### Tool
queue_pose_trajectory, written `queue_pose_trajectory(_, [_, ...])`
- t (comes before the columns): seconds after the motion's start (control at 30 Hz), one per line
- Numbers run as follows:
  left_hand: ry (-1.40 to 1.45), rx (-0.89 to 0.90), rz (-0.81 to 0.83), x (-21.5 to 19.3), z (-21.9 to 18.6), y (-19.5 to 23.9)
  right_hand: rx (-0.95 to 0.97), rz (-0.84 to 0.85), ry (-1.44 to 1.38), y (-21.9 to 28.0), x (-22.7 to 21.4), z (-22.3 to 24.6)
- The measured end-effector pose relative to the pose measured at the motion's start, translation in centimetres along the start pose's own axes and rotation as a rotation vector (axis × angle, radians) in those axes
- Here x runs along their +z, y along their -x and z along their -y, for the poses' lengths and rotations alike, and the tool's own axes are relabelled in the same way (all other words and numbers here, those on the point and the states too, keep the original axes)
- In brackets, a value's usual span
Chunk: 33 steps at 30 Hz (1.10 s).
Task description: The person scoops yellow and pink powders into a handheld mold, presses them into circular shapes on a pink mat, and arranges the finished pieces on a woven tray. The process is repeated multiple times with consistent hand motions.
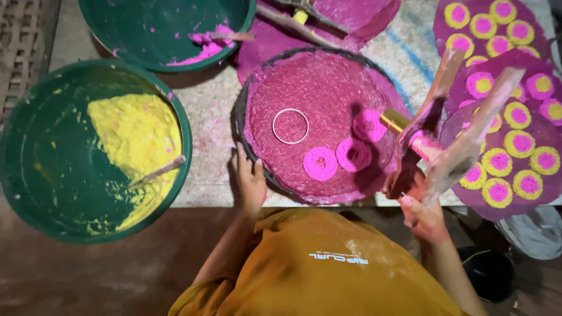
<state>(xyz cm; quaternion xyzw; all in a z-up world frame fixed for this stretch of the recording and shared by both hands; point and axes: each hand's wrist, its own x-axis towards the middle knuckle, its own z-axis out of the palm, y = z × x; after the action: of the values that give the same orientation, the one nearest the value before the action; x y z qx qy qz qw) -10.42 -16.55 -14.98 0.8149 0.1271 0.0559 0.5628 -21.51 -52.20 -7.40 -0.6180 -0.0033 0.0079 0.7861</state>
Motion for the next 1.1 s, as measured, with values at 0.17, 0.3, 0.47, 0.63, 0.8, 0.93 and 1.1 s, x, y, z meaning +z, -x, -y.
queue_pose_trajectory(0.17, [-0.518,0.578,0.075,0.2,-3.7,-1.1,-0.052,0.064,-0.012,-1.5,1.1,0.4])
queue_pose_trajectory(0.3, [-0.58,0.709,0.23,1.8,-3.3,-2.7,-0.012,0.031,-0.004,-1.4,1.8,0.0])
queue_pose_trajectory(0.47, [-0.51,0.77,0.304,1.9,-0.9,-2.3,0.006,0.018,-0.023,-0.7,1.9,-0.4])
queue_pose_trajectory(0.63, [-0.459,0.785,0.33,1.6,-0.6,-0.9,0.08,0.011,0.094,-0.4,1.9,0.3])
queue_pose_trajectory(0.8, [-0.264,0.631,0.483,0.9,-4.3,-2.7,0.259,0.26,-0.023,-2.9,2.5,1.1])
queue_pose_trajectory(0.93, [1.481,-0.147,1.081,1.0,-8.6,-7.6,0.662,0.595,-0.23,-5.0,4.3,1.2])
queue_pose_trajectory(1.1, [1.758,-0.027,1.234,2.2,-11.5,-8.8,0.883,0.664,-0.16,-8.6,4.8,4.6])
